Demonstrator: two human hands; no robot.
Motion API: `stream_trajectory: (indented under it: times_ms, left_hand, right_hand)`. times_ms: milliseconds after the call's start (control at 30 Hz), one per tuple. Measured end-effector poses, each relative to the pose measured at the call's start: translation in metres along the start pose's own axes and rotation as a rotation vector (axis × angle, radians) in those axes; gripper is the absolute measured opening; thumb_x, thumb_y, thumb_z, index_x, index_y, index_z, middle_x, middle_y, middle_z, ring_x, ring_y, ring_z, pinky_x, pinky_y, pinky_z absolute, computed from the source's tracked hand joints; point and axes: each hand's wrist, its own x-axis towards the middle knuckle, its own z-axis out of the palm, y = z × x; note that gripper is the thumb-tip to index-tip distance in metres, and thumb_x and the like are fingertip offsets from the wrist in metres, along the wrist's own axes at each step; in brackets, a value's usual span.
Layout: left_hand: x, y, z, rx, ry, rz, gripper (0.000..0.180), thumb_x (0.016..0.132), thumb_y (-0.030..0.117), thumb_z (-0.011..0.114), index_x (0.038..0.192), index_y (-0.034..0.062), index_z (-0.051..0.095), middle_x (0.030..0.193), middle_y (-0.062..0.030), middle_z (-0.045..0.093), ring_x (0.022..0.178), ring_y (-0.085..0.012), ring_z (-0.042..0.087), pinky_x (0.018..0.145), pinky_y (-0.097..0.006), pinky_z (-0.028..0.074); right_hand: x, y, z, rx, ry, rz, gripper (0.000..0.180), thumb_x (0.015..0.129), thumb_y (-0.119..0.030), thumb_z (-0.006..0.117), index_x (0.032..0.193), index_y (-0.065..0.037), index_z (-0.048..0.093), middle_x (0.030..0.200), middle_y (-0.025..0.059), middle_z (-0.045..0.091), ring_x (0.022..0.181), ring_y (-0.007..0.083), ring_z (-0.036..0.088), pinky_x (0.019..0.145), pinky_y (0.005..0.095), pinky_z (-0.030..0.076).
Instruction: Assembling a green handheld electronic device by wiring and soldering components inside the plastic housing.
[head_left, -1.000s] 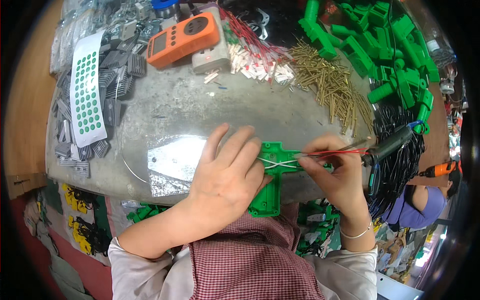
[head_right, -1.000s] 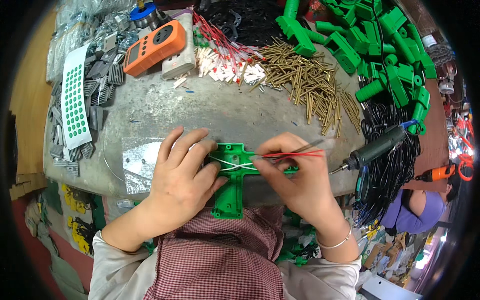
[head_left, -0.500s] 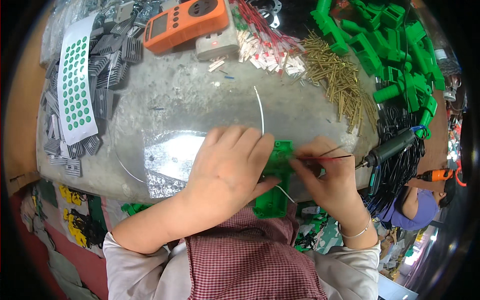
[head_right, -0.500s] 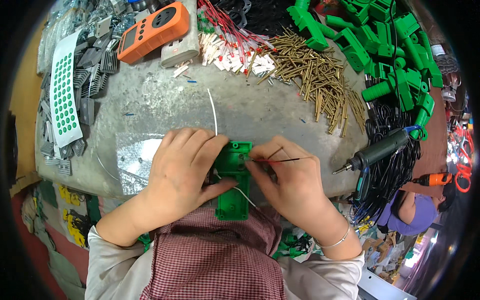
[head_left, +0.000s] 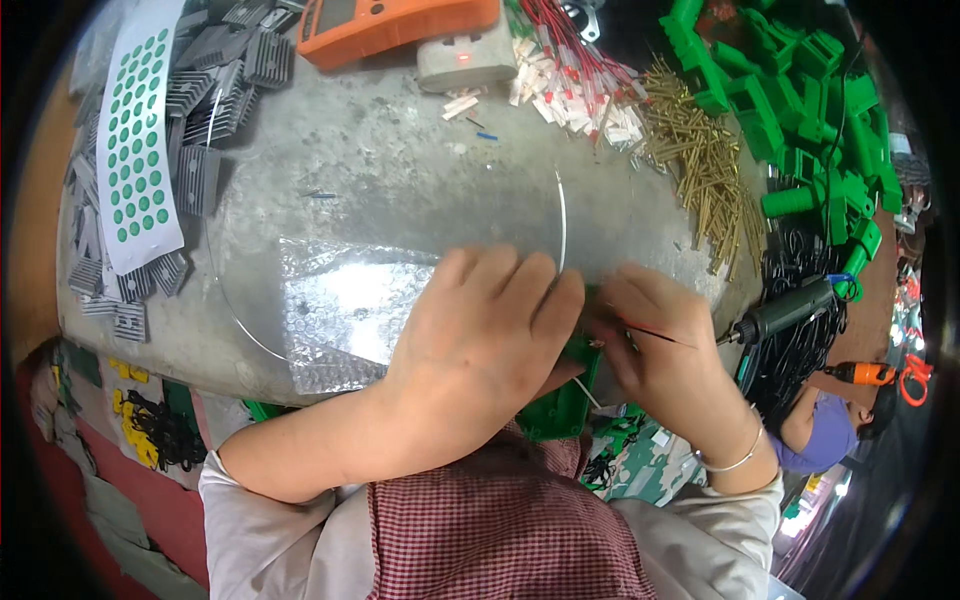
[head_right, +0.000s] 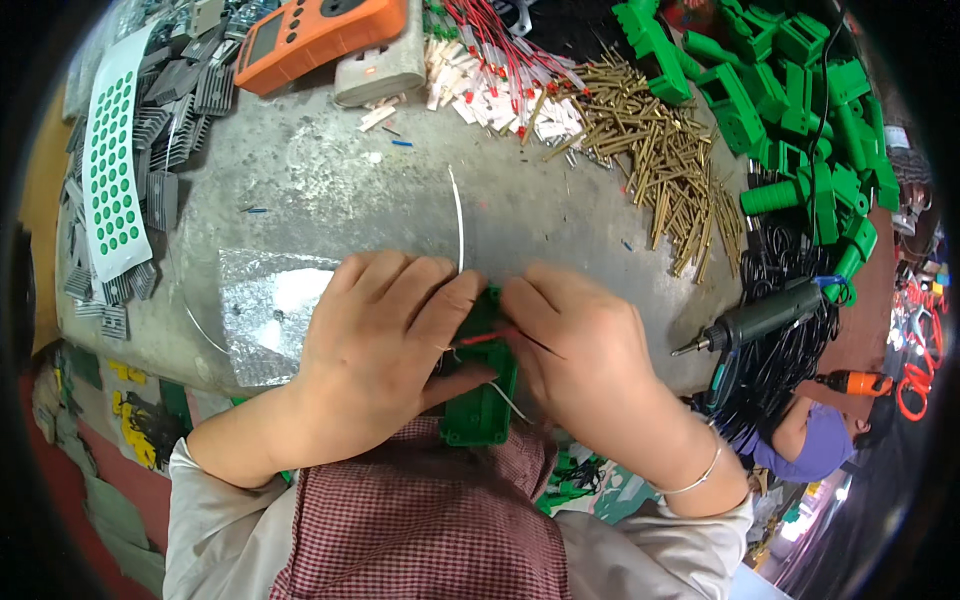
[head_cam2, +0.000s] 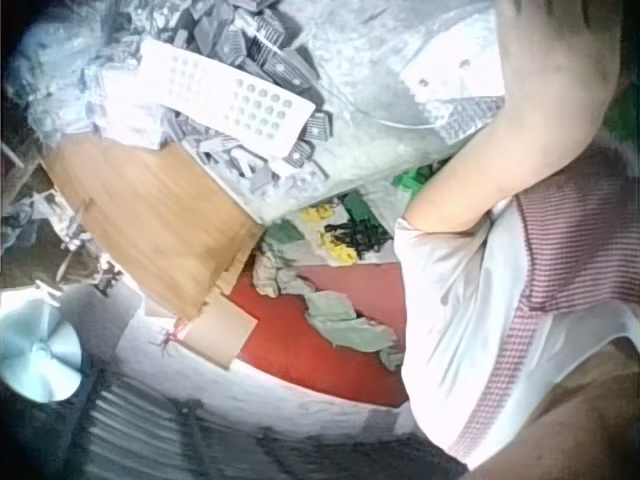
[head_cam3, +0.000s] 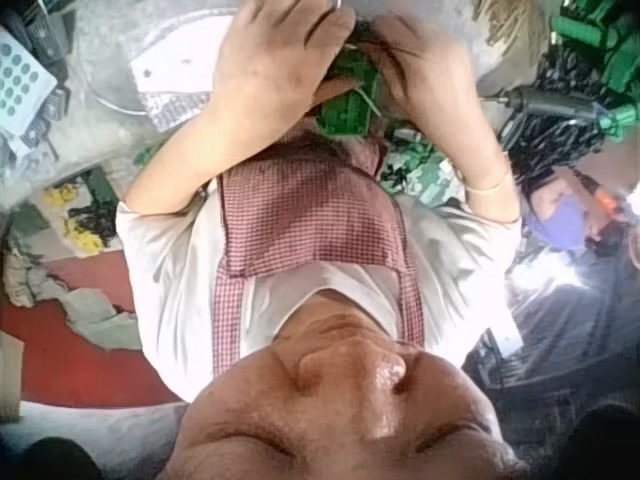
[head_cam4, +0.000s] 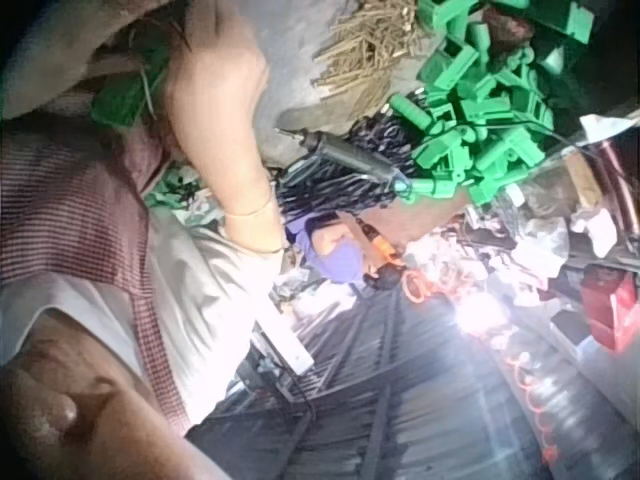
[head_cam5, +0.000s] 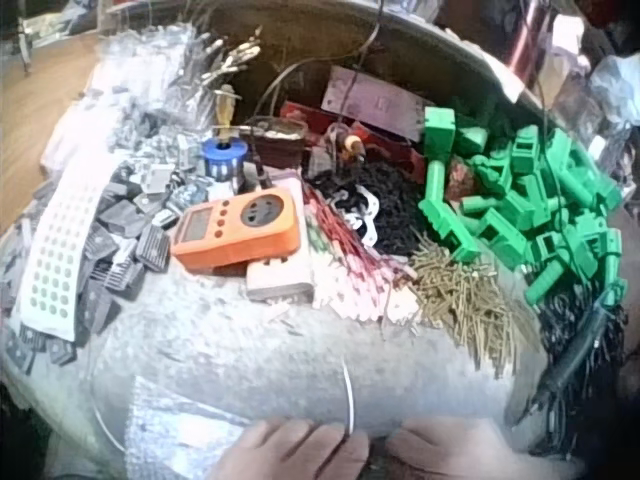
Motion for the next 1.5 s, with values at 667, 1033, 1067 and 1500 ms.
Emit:
stream_trajectory:
  times_ms: [667, 1033, 1067, 1500]
  left_hand:
    - [-0.002, -0.004, 0.007, -0.012, 0.119, 0.062, 0.056, 0.067, 0.031, 0.079, 0.11, 0.0043, 0.056, 0.092, -0.0055, 0.049, 0.09, -0.0233, 0.05, 0.077, -0.036, 0.038]
    - [-0.003, -0.004, 0.001, -0.034, 0.033, 0.03, 0.064, 0.068, 0.031, 0.078, 0.121, 0.0047, 0.055, 0.106, -0.0092, 0.056, 0.094, -0.0281, 0.054, 0.085, -0.039, 0.042]
    - [-0.003, -0.004, 0.001, -0.032, 0.031, 0.032, 0.063, 0.068, 0.031, 0.078, 0.121, 0.0046, 0.055, 0.107, -0.0093, 0.056, 0.095, -0.0283, 0.054, 0.086, -0.04, 0.042]
    - [-0.004, -0.005, 0.008, -0.04, 0.057, 0.028, 0.061, 0.071, 0.032, 0.075, 0.122, 0.0044, 0.055, 0.107, -0.01, 0.054, 0.097, -0.028, 0.053, 0.085, -0.04, 0.041]
  right_hand:
    - [-0.033, -0.007, 0.025, 0.229, 0.342, 0.097, 0.02, 0.072, 0.003, 0.076, 0.087, -0.002, 0.065, 0.088, 0.0111, 0.066, 0.076, 0.0251, 0.064, 0.065, 0.0325, 0.051]
    - [-0.019, -0.014, -0.003, -0.013, 0.107, 0.004, 0.015, 0.076, -0.005, 0.074, 0.088, -0.003, 0.065, 0.086, 0.0101, 0.064, 0.074, 0.0291, 0.062, 0.063, 0.0369, 0.051]
    - [-0.017, -0.014, -0.006, -0.019, 0.039, 0.011, 0.015, 0.077, -0.006, 0.073, 0.088, -0.004, 0.065, 0.086, 0.0097, 0.064, 0.074, 0.0293, 0.063, 0.063, 0.0372, 0.051]
    - [-0.016, -0.02, -0.002, -0.203, 0.006, 0.02, 0.018, 0.076, -0.01, 0.074, 0.089, -0.005, 0.062, 0.081, 0.0083, 0.061, 0.073, 0.028, 0.064, 0.06, 0.0376, 0.051]
